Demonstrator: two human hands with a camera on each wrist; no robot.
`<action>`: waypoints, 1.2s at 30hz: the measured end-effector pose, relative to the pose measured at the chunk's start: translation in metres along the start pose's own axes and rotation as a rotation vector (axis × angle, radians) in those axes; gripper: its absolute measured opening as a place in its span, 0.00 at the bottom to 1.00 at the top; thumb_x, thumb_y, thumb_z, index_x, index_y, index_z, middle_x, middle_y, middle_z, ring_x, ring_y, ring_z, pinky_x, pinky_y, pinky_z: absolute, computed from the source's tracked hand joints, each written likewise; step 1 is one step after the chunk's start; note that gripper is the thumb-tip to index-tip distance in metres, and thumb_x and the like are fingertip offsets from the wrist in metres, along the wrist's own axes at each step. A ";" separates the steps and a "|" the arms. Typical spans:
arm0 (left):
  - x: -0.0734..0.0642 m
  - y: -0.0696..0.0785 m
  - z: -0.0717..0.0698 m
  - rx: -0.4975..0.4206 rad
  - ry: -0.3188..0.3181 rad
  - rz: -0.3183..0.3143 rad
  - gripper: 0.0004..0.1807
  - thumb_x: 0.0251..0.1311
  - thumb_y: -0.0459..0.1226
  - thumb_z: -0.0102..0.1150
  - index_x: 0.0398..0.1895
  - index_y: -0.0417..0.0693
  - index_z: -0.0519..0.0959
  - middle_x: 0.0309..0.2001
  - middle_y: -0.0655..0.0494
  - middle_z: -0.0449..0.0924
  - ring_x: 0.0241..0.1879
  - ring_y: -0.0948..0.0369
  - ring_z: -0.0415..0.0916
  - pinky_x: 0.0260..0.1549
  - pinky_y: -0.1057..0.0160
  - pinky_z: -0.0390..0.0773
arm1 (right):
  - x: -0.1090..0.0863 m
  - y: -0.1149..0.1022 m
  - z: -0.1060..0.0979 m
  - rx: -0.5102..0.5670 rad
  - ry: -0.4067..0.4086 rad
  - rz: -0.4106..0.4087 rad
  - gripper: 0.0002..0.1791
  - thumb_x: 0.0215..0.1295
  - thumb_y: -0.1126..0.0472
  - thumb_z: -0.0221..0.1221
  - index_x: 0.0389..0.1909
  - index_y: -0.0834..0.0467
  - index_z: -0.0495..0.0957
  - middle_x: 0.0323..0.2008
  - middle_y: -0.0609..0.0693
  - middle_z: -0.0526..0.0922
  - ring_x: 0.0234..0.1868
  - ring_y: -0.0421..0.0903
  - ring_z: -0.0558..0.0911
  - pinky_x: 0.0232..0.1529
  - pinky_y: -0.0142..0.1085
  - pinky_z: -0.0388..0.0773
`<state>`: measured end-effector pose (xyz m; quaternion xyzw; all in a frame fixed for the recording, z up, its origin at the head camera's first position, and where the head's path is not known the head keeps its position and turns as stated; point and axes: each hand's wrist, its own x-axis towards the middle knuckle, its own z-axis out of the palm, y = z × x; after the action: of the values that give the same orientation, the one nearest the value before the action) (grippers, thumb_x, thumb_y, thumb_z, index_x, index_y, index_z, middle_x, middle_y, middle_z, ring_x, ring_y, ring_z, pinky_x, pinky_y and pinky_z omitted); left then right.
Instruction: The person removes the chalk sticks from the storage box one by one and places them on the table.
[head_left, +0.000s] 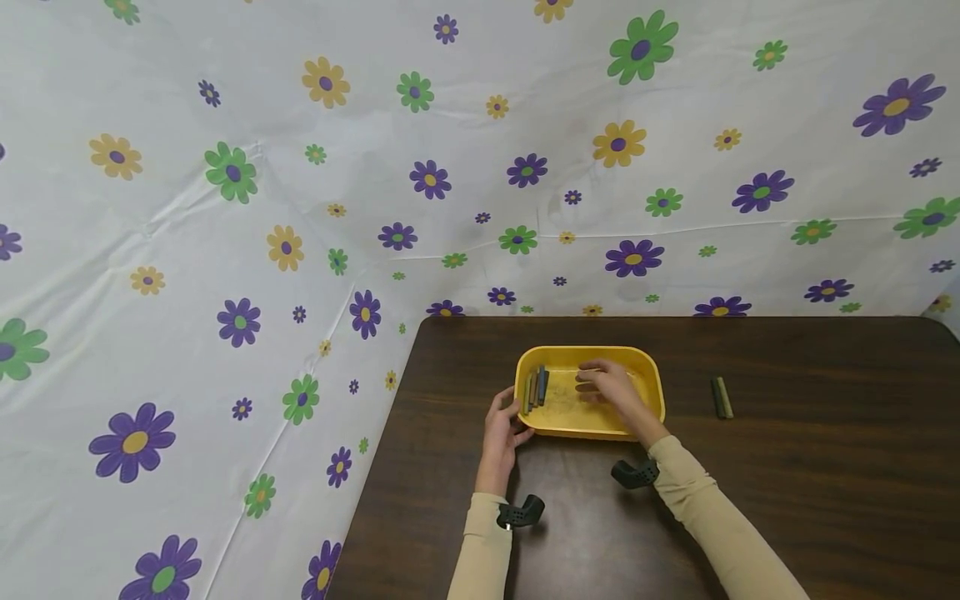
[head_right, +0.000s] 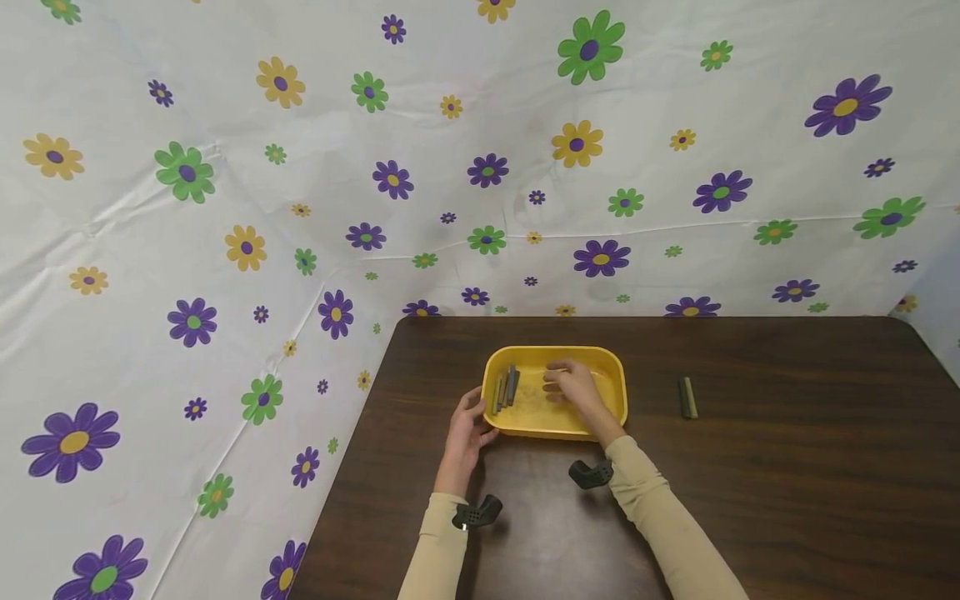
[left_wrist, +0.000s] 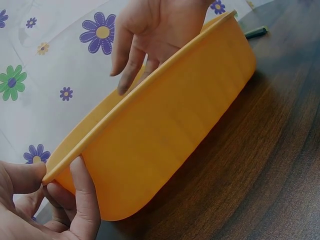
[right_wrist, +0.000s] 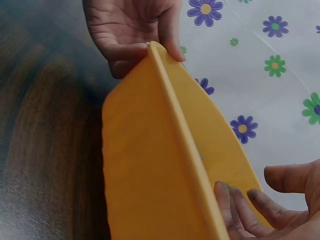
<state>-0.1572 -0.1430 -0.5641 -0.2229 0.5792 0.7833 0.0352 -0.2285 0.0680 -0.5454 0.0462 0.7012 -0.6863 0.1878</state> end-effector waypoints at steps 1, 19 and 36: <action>0.000 0.000 0.000 -0.003 0.001 -0.002 0.20 0.76 0.39 0.54 0.68 0.46 0.75 0.54 0.37 0.80 0.36 0.57 0.81 0.32 0.62 0.80 | 0.000 0.001 0.002 -0.001 -0.001 0.002 0.27 0.79 0.60 0.54 0.70 0.74 0.66 0.62 0.73 0.75 0.58 0.65 0.81 0.54 0.48 0.82; -0.001 0.000 -0.001 0.000 -0.014 0.012 0.21 0.77 0.39 0.53 0.69 0.45 0.74 0.54 0.36 0.81 0.35 0.58 0.80 0.31 0.62 0.79 | 0.009 0.005 0.035 0.020 0.019 0.076 0.33 0.78 0.62 0.54 0.76 0.73 0.56 0.66 0.74 0.68 0.64 0.67 0.74 0.60 0.54 0.77; -0.001 0.001 0.000 0.001 -0.014 0.001 0.21 0.77 0.39 0.53 0.69 0.46 0.74 0.56 0.37 0.80 0.40 0.54 0.82 0.33 0.62 0.80 | 0.014 0.010 0.062 0.072 -0.019 0.081 0.33 0.78 0.65 0.54 0.75 0.75 0.55 0.69 0.75 0.65 0.67 0.68 0.72 0.64 0.56 0.72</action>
<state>-0.1562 -0.1434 -0.5622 -0.2172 0.5795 0.7845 0.0391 -0.2254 0.0050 -0.5587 0.0746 0.6719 -0.7032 0.2203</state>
